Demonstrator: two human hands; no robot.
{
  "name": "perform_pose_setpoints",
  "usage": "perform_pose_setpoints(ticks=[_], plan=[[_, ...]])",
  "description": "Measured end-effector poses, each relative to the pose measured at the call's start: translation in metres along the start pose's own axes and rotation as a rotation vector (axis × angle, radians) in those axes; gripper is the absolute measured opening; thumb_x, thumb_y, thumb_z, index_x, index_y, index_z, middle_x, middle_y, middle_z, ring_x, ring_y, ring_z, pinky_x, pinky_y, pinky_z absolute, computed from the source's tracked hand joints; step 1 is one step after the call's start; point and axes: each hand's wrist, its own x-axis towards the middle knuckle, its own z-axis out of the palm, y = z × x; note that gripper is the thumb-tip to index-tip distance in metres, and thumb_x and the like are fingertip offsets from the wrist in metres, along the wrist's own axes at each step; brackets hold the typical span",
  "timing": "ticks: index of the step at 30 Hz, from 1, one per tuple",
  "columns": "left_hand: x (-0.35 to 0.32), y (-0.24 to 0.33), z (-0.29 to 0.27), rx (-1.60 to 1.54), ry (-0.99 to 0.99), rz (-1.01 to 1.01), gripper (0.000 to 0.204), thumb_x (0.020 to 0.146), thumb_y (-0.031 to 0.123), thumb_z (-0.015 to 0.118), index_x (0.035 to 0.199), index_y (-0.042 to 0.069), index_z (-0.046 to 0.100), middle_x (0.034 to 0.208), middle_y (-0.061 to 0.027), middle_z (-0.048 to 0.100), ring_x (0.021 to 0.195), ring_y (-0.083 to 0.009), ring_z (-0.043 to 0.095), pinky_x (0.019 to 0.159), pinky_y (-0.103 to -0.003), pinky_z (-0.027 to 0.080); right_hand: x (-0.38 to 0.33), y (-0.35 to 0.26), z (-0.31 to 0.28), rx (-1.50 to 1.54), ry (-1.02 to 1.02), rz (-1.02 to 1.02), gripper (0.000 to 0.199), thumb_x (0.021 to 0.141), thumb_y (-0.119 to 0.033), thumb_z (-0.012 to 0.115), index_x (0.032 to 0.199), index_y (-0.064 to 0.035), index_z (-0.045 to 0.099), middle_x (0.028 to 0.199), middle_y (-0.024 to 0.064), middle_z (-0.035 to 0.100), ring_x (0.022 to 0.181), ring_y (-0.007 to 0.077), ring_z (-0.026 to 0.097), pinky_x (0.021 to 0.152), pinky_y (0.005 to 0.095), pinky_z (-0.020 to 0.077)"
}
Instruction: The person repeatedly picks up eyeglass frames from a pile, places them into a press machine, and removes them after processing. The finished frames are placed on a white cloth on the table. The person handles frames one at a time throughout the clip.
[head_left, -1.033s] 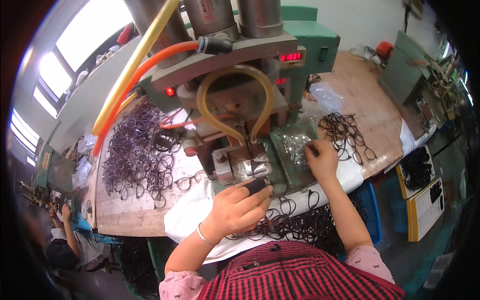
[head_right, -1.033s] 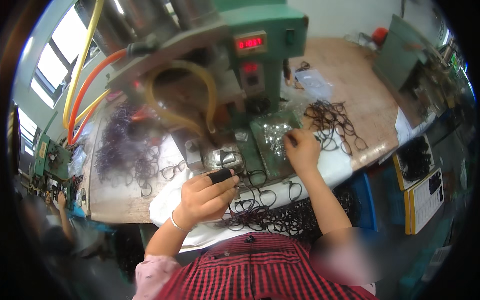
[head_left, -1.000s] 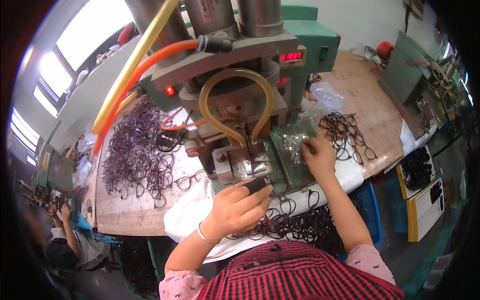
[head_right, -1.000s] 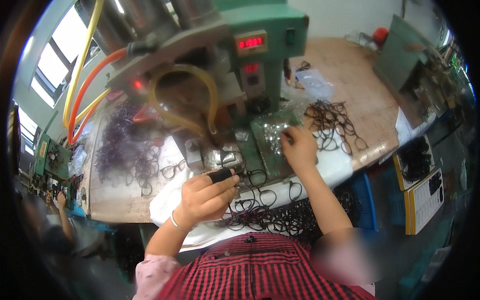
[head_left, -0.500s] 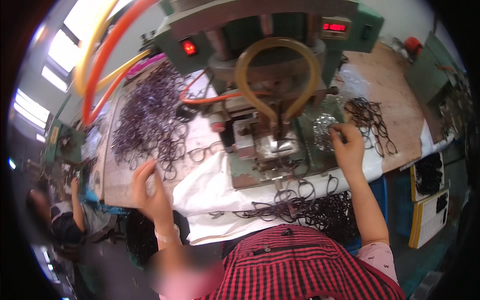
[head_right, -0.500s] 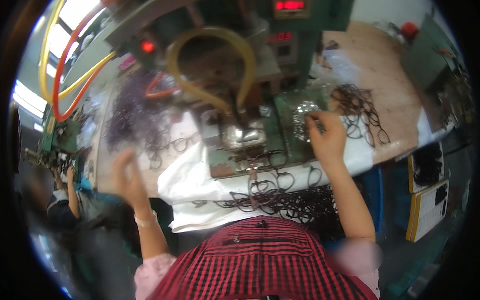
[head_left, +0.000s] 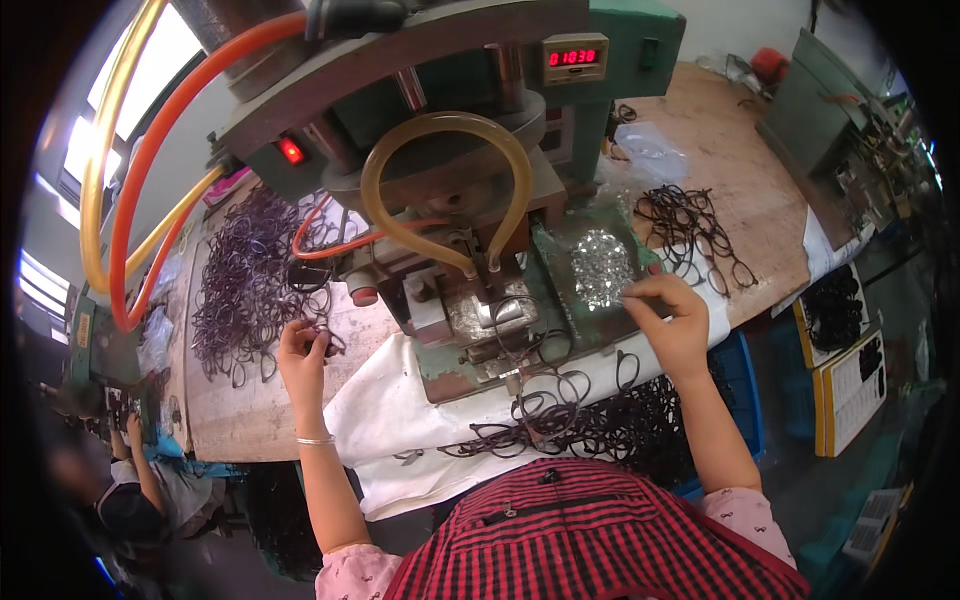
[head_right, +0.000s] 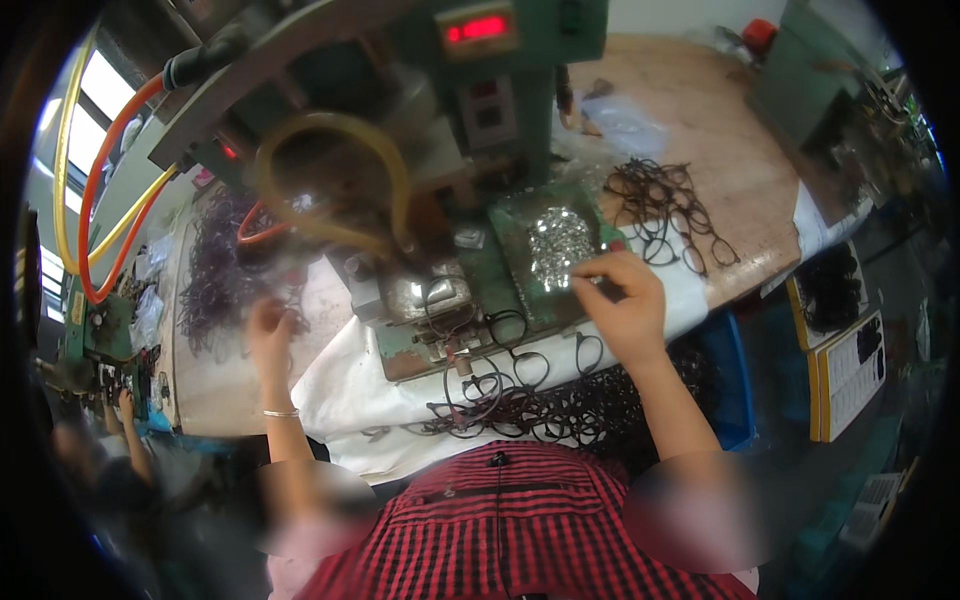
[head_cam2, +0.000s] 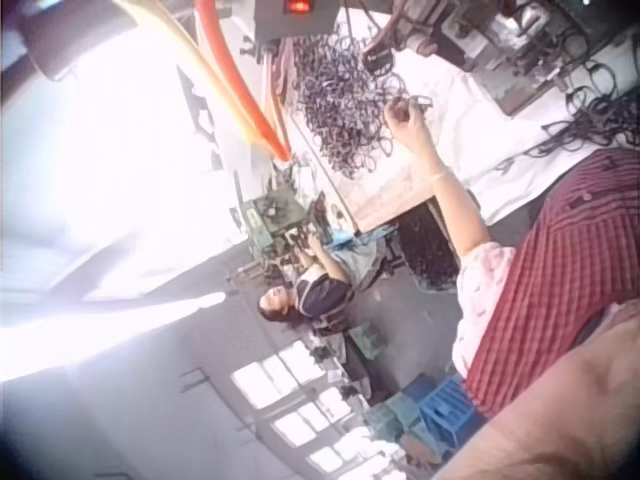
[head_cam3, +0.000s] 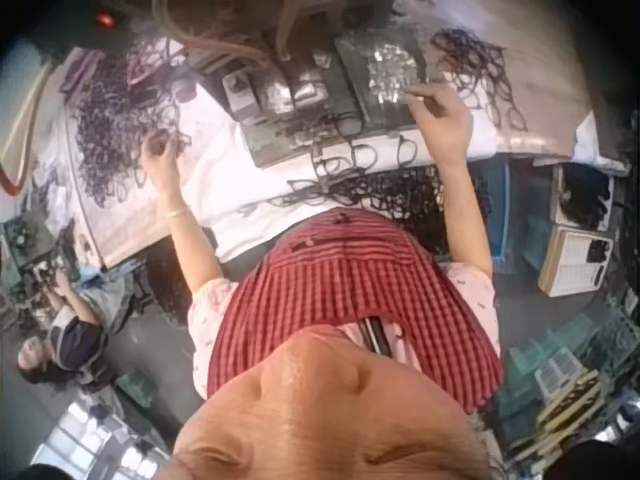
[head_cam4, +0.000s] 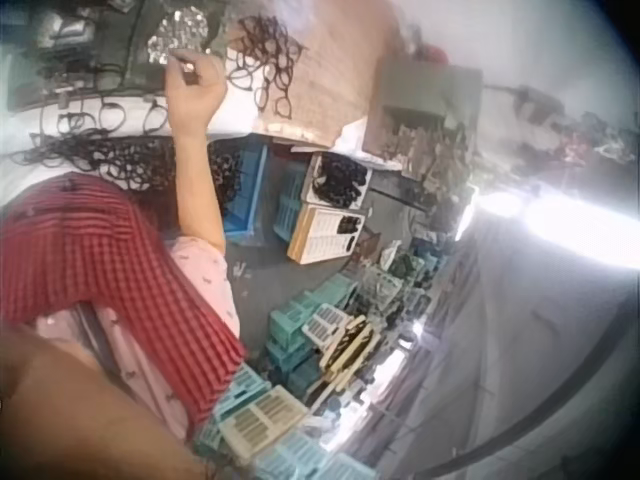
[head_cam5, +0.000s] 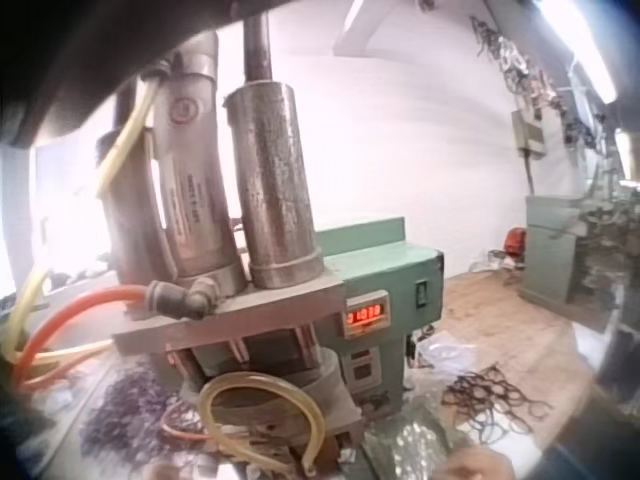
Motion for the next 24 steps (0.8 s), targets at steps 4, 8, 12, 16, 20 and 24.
perform_pose_setpoints(ticks=[4, 8, 12, 16, 20, 24], plan=[[-0.019, 0.055, 0.033, -0.408, -0.122, -0.103, 0.015, 0.098, 0.012, 0.059, 0.11, 0.002, 0.057, 0.077, -0.0052, 0.064, 0.06, -0.0128, 0.064, 0.048, -0.019, 0.045, 0.036, -0.057, 0.041, 0.248, -0.168, -0.089, 0.015, 0.078, 0.0, 0.071, 0.092, -0.0013, 0.069, 0.091, 0.0085, 0.071, 0.087, 0.0202, 0.066, 0.08, 0.0295, 0.0494], [-0.029, 0.04, 0.062, -0.678, 0.035, -0.333, 0.016, 0.097, 0.018, 0.057, 0.105, 0.004, 0.055, 0.08, -0.0092, 0.063, 0.059, -0.0171, 0.059, 0.052, -0.026, 0.046, 0.046, -0.079, 0.078, 0.369, -0.158, 0.089, 0.033, 0.079, -0.001, 0.07, 0.111, -0.0002, 0.062, 0.091, 0.0079, 0.071, 0.091, 0.018, 0.067, 0.087, 0.0303, 0.0492], [-0.07, 0.102, 0.059, -0.896, 0.067, 0.018, 0.011, 0.098, 0.011, 0.052, 0.107, 0.003, 0.053, 0.087, -0.0095, 0.061, 0.071, -0.0173, 0.061, 0.058, -0.028, 0.051, 0.036, -0.073, 0.087, 0.53, -0.235, 0.179, 0.047, 0.082, -0.002, 0.069, 0.125, 0.0013, 0.053, 0.095, 0.0083, 0.07, 0.093, 0.0139, 0.066, 0.087, 0.0269, 0.0478], [-0.07, 0.201, 0.077, -0.556, -0.029, 0.642, 0.011, 0.095, -0.002, 0.055, 0.105, 0.0, 0.051, 0.091, -0.013, 0.061, 0.074, -0.0177, 0.064, 0.068, -0.029, 0.055, 0.035, -0.076, 0.095, 0.712, -0.232, 0.203, 0.056, 0.082, 0.003, 0.069, 0.133, 0.004, 0.046, 0.094, 0.0065, 0.067, 0.09, 0.0109, 0.062, 0.082, 0.0233, 0.0479], [-0.042, 0.214, 0.096, -0.212, 0.08, 0.727, 0.018, 0.094, -0.004, 0.059, 0.111, -0.004, 0.052, 0.097, -0.0127, 0.062, 0.08, -0.0163, 0.067, 0.067, -0.026, 0.056, 0.028, -0.088, 0.099, 0.762, -0.209, 0.215, 0.058, 0.083, 0.005, 0.068, 0.135, 0.0052, 0.042, 0.092, 0.005, 0.063, 0.089, 0.0112, 0.061, 0.084, 0.0256, 0.0504], [-0.044, 0.22, 0.094, -0.374, 0.06, 0.624, 0.017, 0.095, 0.0, 0.06, 0.111, -0.005, 0.053, 0.097, -0.0113, 0.063, 0.081, -0.0168, 0.067, 0.067, -0.025, 0.055, 0.025, -0.084, 0.1, 0.748, -0.229, 0.225, 0.056, 0.084, 0.005, 0.067, 0.134, 0.0055, 0.042, 0.092, 0.0048, 0.062, 0.093, 0.0131, 0.062, 0.084, 0.0254, 0.049]])
